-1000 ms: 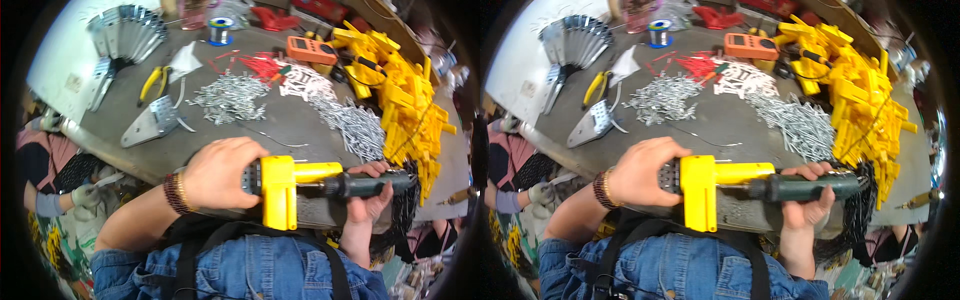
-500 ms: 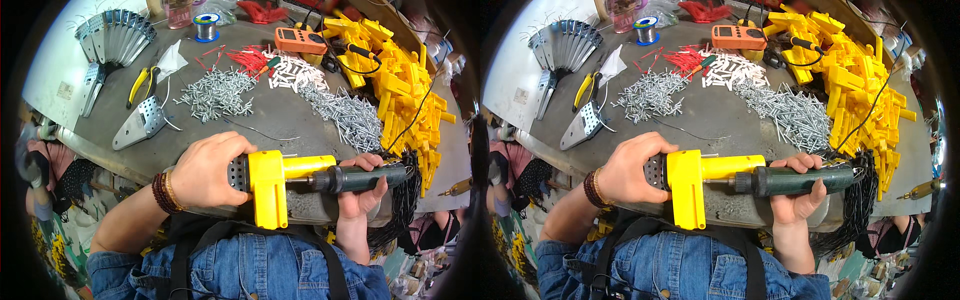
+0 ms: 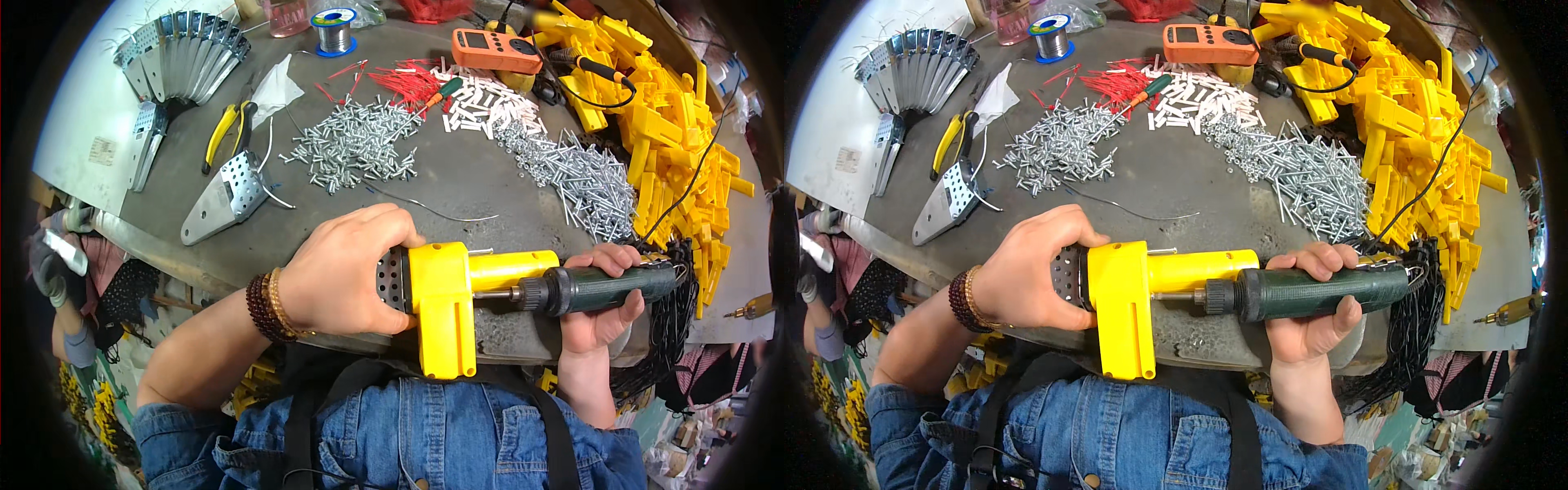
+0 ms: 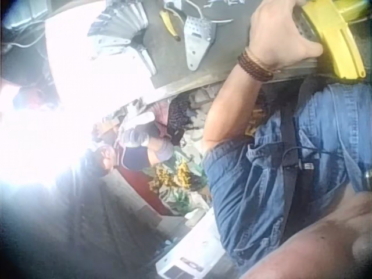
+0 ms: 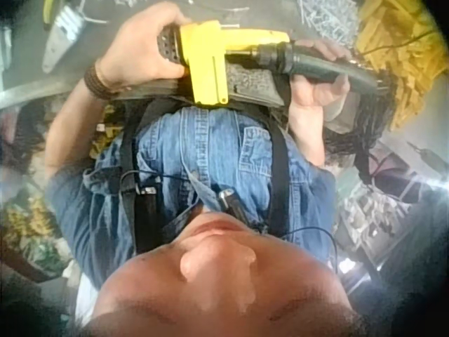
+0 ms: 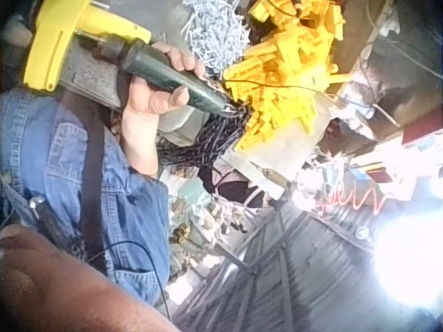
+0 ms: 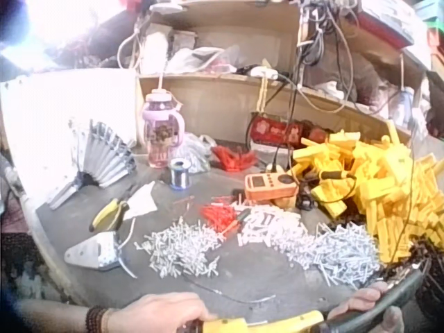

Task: The person solders wires inside a plastic tool housing using a soldering iron, fastens the casing components together with an electric screwdriver, and applies a sticker onto the tool.

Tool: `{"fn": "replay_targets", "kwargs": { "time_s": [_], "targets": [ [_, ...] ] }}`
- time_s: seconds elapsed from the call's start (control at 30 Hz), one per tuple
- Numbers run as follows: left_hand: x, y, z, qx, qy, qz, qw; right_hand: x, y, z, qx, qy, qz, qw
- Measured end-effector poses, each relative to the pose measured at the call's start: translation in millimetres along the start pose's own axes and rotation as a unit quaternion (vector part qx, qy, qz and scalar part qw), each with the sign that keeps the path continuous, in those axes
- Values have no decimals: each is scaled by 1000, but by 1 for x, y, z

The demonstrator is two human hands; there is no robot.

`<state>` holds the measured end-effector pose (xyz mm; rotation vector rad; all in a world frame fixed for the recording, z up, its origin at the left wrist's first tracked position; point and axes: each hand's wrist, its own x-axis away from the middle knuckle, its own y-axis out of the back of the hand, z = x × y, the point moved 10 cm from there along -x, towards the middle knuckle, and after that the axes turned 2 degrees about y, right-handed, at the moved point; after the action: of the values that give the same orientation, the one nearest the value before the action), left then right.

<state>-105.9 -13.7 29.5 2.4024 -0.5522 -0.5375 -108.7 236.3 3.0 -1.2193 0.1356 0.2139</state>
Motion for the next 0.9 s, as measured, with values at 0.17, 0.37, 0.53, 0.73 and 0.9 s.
{"fn": "replay_targets", "kwargs": {
  "time_s": [0.17, 0.37, 0.53, 0.73, 0.9],
  "targets": [
    [-5, -2, 0, 12, 1, 16, 1000, 1, -3, -5, 9, -2, 5, 1000],
    [-15, -7, -3, 11, -1, 17, 1000, 1, -1, 7, 35, 8, 7, 999],
    [-21, -11, -13, 10, -55, 153, 987, 5, 4, 15, 60, 20, 4, 998],
    [-131, 26, 36, -243, 7, -63, 968, 3, 5, 9, 54, 7, -14, 998],
    [-177, -1, 49, -480, -42, -30, 876, 3, 8, 4, 35, 6, -33, 999]
  ]
}}
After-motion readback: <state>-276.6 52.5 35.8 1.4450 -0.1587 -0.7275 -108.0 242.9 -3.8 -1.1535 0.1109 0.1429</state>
